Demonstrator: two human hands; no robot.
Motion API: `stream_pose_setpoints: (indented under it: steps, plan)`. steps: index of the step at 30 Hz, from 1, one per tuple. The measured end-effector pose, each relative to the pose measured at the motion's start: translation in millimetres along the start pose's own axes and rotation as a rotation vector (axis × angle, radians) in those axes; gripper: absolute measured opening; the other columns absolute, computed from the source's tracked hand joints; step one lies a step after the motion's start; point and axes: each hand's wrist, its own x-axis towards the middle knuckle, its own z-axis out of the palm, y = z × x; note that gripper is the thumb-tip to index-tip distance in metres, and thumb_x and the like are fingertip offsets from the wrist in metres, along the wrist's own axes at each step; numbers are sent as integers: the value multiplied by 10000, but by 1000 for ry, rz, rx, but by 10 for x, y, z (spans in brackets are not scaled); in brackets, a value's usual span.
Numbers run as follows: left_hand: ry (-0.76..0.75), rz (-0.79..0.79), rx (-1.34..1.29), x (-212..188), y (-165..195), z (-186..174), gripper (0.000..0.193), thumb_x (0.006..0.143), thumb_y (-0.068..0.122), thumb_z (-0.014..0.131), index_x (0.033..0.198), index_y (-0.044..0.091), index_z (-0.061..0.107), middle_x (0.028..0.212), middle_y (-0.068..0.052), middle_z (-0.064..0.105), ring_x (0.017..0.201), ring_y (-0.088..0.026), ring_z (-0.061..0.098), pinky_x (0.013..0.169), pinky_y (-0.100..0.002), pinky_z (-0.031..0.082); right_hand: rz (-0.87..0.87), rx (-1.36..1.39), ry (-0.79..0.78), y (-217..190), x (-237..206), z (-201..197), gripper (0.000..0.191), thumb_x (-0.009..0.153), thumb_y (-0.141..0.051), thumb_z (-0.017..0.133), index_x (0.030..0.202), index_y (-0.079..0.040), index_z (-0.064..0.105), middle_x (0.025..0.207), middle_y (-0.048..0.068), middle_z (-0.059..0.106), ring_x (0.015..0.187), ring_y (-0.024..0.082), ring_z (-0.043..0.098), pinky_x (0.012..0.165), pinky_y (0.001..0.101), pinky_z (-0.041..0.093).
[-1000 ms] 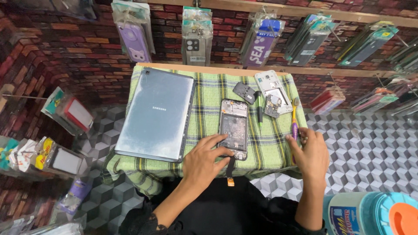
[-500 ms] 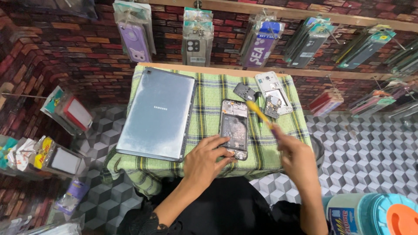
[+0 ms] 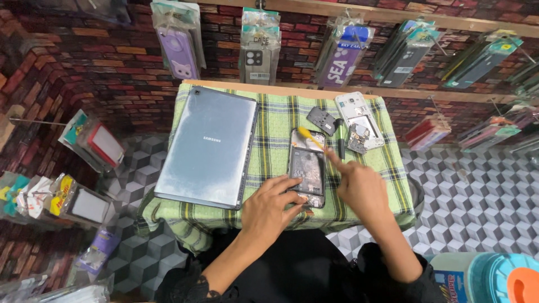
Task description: The person disassembles a smartphone using a screwdriver and a toothbrush, removing the back cover and internal components. They then work on a tablet, unscrewing parts and handling the screen and battery.
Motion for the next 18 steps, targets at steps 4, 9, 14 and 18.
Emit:
stream_pose_setpoints:
  steps: [4,9,14,18]
  plan:
    - [-46,-31,-8,-21,12,-14,156,804,356,792,880,223,818,1270,122,708,1254,-155,600,830,-304,574,44,-14,-63,49,-2,6,663,841,29,542,1371,-349,665,790,159,690,649,347,686,616,486,542]
    - [13,-2,0,-23,10,-15,165,802,355,785,882,214,818,1265,110,725,1238,-156,619,838,-307,579,-59,18,-25,37,-107,58,687,780,7,576,1394,-296,641,749,136,669,617,346,669,609,488,541]
    - [13,3,-15,-22,18,-24,167,812,355,781,864,198,810,1253,90,734,1232,-170,630,841,-311,581,54,-87,-34,84,-138,65,682,785,17,572,1382,-303,649,742,140,644,646,357,664,618,495,539]
    - [-12,-4,-41,-7,27,-37,175,812,360,794,844,188,807,1238,82,737,1214,-192,633,835,-327,575,-37,50,-25,126,-161,103,676,789,38,547,1371,-281,673,764,145,656,650,359,670,671,493,545]
